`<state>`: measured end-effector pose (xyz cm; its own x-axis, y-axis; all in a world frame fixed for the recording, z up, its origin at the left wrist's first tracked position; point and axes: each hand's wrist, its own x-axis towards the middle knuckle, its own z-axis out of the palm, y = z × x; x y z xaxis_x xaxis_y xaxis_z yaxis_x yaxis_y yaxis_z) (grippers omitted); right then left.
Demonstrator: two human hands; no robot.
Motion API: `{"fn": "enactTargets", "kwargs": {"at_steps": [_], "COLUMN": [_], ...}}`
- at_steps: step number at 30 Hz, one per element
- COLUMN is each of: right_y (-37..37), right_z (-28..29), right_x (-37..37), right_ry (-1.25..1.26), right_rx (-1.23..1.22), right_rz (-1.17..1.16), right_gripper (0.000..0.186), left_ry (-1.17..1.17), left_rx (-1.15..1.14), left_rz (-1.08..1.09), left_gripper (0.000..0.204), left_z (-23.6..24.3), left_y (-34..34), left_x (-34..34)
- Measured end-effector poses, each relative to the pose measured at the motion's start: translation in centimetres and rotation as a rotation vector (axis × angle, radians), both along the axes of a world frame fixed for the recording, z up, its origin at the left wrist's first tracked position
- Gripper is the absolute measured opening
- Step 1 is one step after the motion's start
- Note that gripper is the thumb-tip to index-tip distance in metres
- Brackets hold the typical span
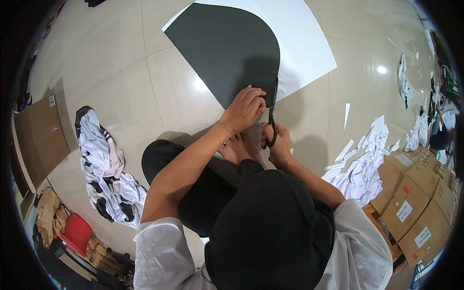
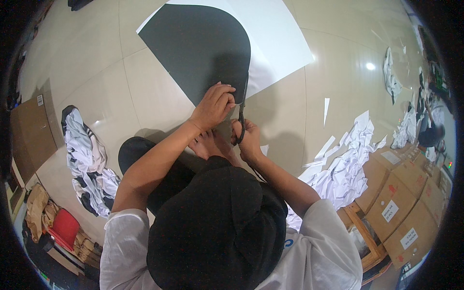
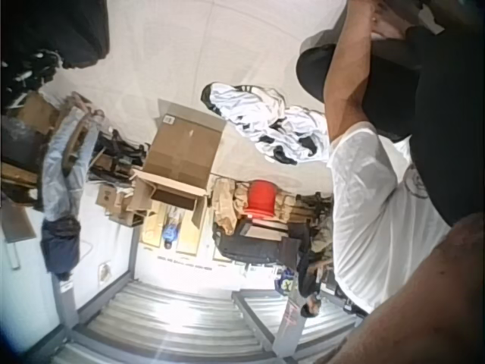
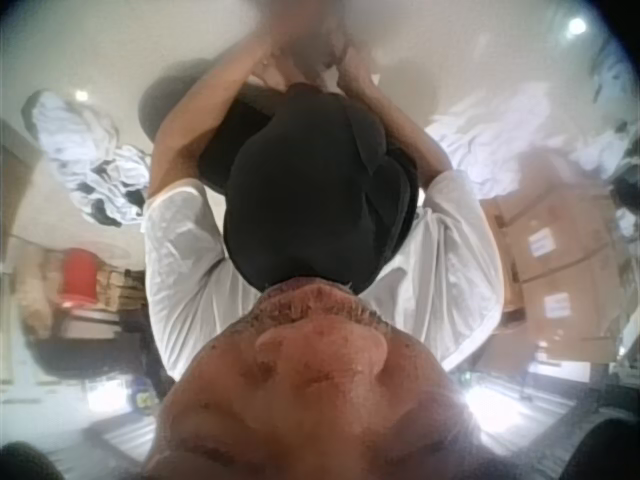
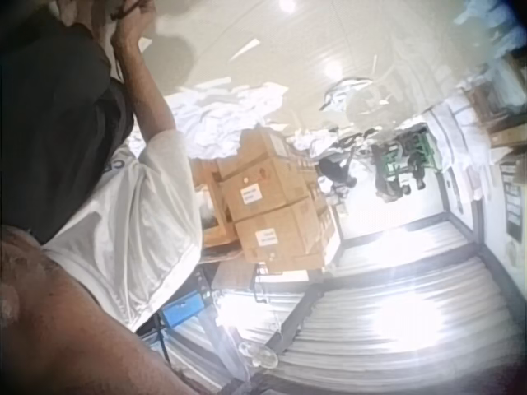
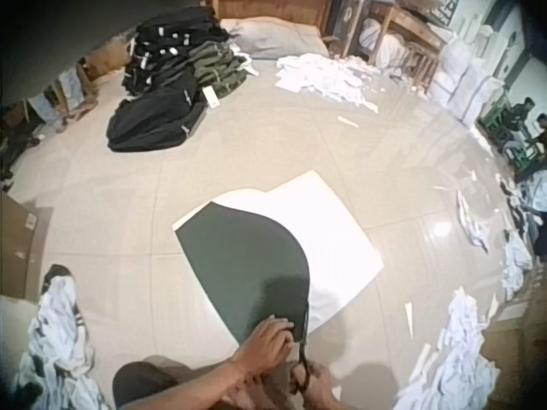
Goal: The person sits on the floor and uses scissors to cut a dark fabric piece along the edge of a white paper template. The person adjusts the fabric and template multiple times while cutting around the curved outline.
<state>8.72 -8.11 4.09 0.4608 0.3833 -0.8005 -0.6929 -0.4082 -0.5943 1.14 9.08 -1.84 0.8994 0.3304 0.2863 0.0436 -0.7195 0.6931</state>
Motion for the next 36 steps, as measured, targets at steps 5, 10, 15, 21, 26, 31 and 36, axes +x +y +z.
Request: {"fn": "enactTargets", "kwargs": {"at_steps": [5,10,15,21,26,31,36], "right_y": [0.0,0.3,0.6,1.3,1.7,1.5,1.2], "right_z": [0.4,0.5,-0.4,-0.6,-0.4,-0.4,-0.4], "right_x": [0.0,0.5,1.3,1.6,1.7,1.7,1.6], "right_ry": [-0.008,0.019,-0.002,-0.003,0.000,-0.007,-0.014], "right_rx": [-0.035,0.015,0.044,0.029,0.030,0.042,0.058], "right_rz": [0.025,0.024,0.056,0.016,-0.008,0.017,0.019], "right_gripper": [0.030,0.031,0.030,0.029,0.027,0.019,0.028], "left_ry": [-0.001,0.002,0.000,-0.035,-0.030,-0.020,0.001], "left_rx": [-0.035,-0.040,-0.049,-0.068,-0.074,-0.089,-0.118], "left_rz": [0.006,0.002,0.003,0.012,0.008,0.005,-0.001], "left_gripper": [0.013,0.013,0.012,0.012,0.013,0.013,0.015], "left_z": [0.1,-0.1,0.3,0.2,0.3,0.2,-0.2], "left_y": [-0.1,0.0,0.1,0.2,0.2,0.2,0.2], "left_x": [0.0,-0.2,-0.1,-0.2,-0.2,-0.2,-0.3]}}
